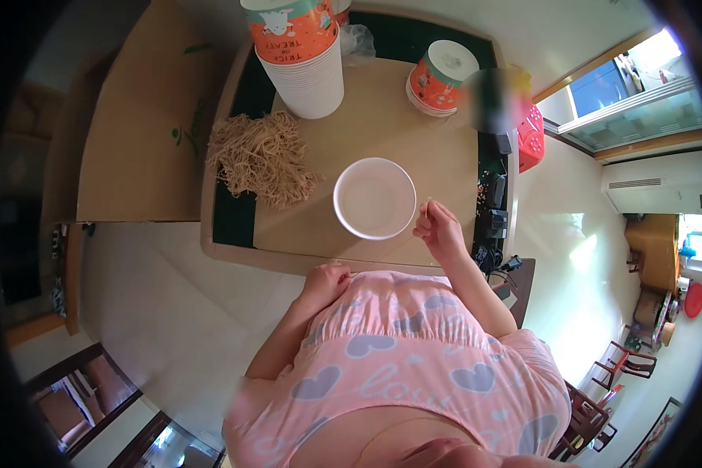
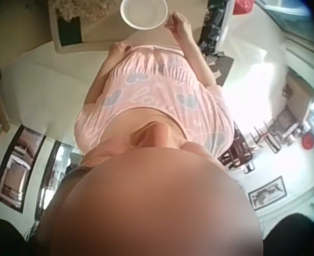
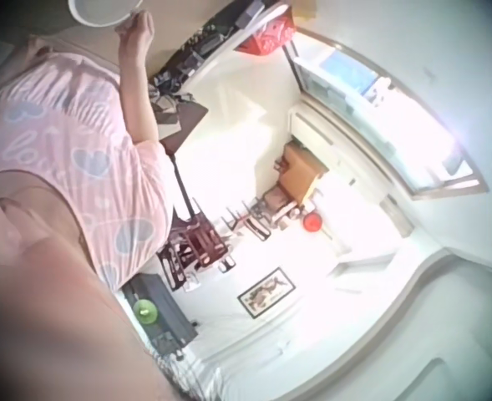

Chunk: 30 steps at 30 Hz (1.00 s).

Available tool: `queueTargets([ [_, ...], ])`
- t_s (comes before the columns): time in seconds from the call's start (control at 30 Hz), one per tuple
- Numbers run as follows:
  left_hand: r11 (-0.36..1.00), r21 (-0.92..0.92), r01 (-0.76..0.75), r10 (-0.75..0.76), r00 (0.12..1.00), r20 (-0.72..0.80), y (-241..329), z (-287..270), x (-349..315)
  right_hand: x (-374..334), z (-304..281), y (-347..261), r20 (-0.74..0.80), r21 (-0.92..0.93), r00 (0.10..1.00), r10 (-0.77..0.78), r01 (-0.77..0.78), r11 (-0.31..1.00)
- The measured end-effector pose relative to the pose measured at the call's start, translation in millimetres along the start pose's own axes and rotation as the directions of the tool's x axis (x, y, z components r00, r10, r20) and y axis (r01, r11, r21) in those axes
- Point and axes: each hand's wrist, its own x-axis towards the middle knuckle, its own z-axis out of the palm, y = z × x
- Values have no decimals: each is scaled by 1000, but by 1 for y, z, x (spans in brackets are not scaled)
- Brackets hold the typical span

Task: Preparing and inspecting large paper buckets and shredded packing material on a workspace.

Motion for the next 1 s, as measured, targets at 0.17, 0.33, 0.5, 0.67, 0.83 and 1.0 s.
queueTargets([
  [0.17,981,191,19,-47,989,138,-16,10,2,-1,5,13,-7,-26,1000,-18,17,1000],
  [0.33,986,119,-120,95,976,198,-46,21,8,-10,5,0,58,-225,998,11,2,974],
  [0.5,963,-267,-16,-59,961,-271,0,-43,60,-19,6,-16,76,-755,989,-126,139,641],
  [0.67,994,111,-17,74,843,-532,4,-54,130,1,-14,-31,9,-736,939,-344,239,634],
  [0.83,951,242,193,-87,917,-389,6,-38,182,31,-21,-14,154,-907,874,-460,310,286],
  [1.0,952,221,209,-117,923,-367,39,-48,173,19,4,-12,222,-934,867,-446,320,157],
])
